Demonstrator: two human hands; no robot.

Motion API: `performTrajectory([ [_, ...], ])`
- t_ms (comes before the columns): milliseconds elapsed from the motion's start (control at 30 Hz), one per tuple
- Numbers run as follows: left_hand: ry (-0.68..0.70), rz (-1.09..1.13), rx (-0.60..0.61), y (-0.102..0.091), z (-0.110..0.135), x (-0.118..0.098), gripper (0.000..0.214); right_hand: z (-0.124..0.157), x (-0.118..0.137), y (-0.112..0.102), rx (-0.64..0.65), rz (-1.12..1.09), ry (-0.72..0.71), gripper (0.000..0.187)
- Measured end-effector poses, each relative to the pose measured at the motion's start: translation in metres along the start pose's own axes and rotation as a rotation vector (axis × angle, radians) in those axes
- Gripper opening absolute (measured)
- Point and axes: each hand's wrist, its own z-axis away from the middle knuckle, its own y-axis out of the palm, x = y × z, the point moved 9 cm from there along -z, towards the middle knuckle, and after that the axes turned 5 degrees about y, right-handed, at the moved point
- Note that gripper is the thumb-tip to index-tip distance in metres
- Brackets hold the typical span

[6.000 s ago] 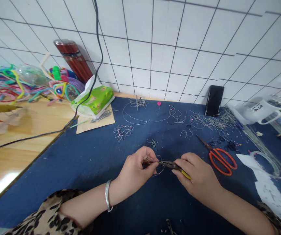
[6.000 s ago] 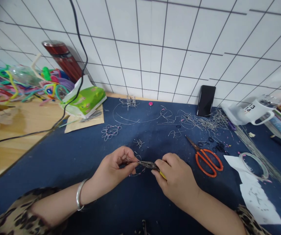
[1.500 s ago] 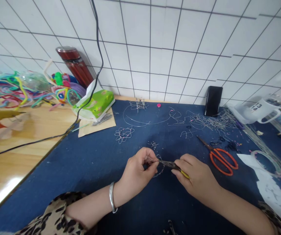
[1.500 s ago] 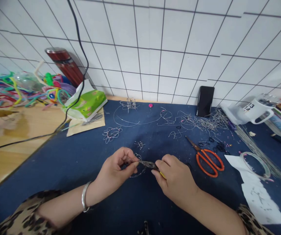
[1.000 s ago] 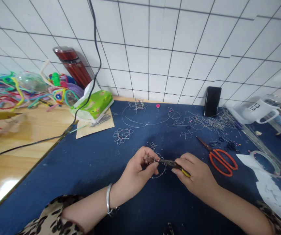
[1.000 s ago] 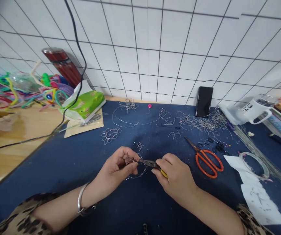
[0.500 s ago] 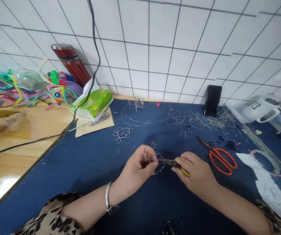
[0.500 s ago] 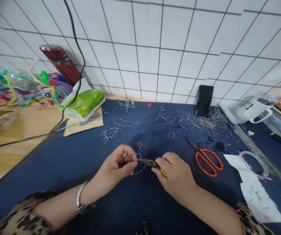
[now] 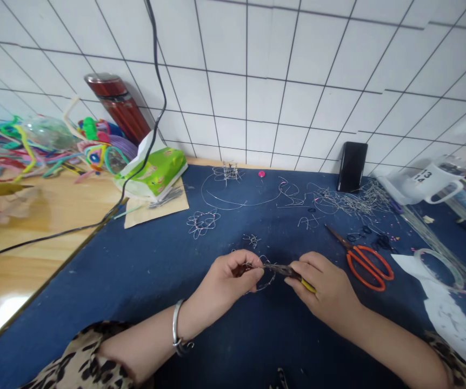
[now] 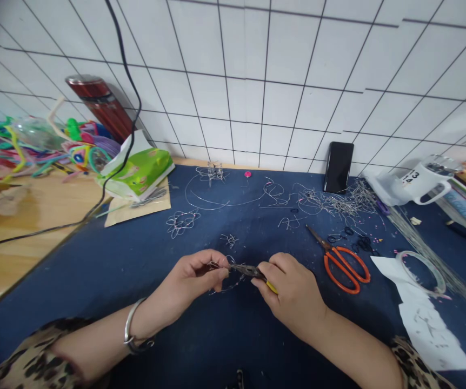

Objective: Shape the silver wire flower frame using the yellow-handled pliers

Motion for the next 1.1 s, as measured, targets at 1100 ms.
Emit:
performTrajectory([
  [1100, 0.144, -0.195, -0.039, -0.0035, 0.0012, -0.0066, 0.006, 0.0004, 0.0002, 0.0030, 0.043, -0.069, 0.032, 0.017],
])
